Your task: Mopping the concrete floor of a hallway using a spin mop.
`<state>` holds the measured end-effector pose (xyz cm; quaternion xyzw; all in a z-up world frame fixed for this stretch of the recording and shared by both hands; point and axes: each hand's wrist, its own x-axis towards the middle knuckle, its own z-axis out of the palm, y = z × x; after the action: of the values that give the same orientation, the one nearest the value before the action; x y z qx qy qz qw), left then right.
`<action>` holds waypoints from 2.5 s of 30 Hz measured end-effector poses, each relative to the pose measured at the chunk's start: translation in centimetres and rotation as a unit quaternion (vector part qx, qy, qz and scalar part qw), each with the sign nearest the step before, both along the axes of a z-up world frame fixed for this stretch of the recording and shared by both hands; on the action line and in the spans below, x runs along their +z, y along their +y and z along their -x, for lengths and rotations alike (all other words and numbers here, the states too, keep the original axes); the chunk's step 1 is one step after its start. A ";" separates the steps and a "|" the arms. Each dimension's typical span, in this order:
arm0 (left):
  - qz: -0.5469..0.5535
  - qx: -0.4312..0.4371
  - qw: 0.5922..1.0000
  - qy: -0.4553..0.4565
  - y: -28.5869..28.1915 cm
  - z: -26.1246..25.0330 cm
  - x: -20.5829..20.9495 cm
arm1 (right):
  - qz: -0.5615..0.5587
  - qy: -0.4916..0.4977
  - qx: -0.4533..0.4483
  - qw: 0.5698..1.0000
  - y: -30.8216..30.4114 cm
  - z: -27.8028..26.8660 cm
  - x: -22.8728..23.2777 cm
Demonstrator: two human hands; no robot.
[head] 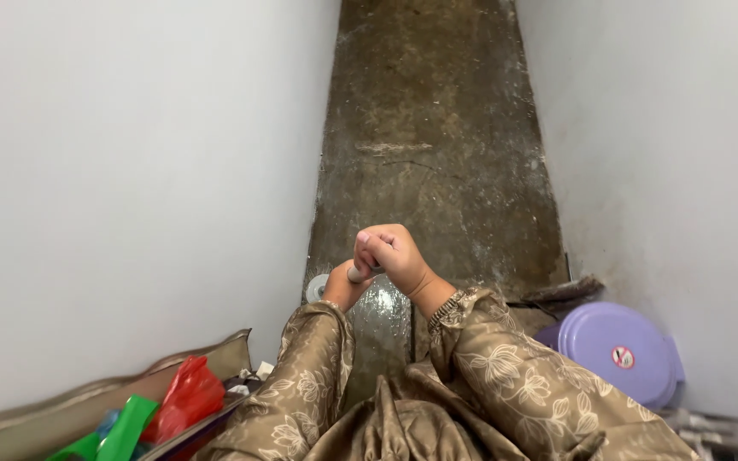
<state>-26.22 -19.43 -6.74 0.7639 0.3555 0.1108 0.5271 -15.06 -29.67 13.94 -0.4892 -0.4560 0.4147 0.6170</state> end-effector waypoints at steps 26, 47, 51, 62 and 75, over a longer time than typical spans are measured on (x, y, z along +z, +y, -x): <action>0.025 -0.111 0.993 0.018 -14.2 18.7 -0.6 | -0.003 -0.120 -0.057 0.991 -19.8 21.7 -1.4; -0.164 0.031 0.986 0.020 -43.5 32.8 3.8 | 0.028 0.097 0.003 0.995 -43.3 30.1 1.4; -0.138 0.053 0.987 0.056 -44.0 33.3 4.1 | 0.055 0.093 0.025 0.994 -42.9 30.5 2.5; -0.110 0.044 0.992 0.045 -38.4 24.2 6.2 | 0.050 0.013 -0.027 0.998 -37.2 23.1 4.4; 0.038 -0.165 0.981 -0.092 -24.7 8.9 -2.8 | -0.015 -0.215 -0.179 0.960 -29.3 17.3 1.1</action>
<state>-35.15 -44.09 -9.51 0.7779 0.1789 0.0788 0.5972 -32.39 -58.95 15.05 -0.6316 -0.4886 0.1755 0.5758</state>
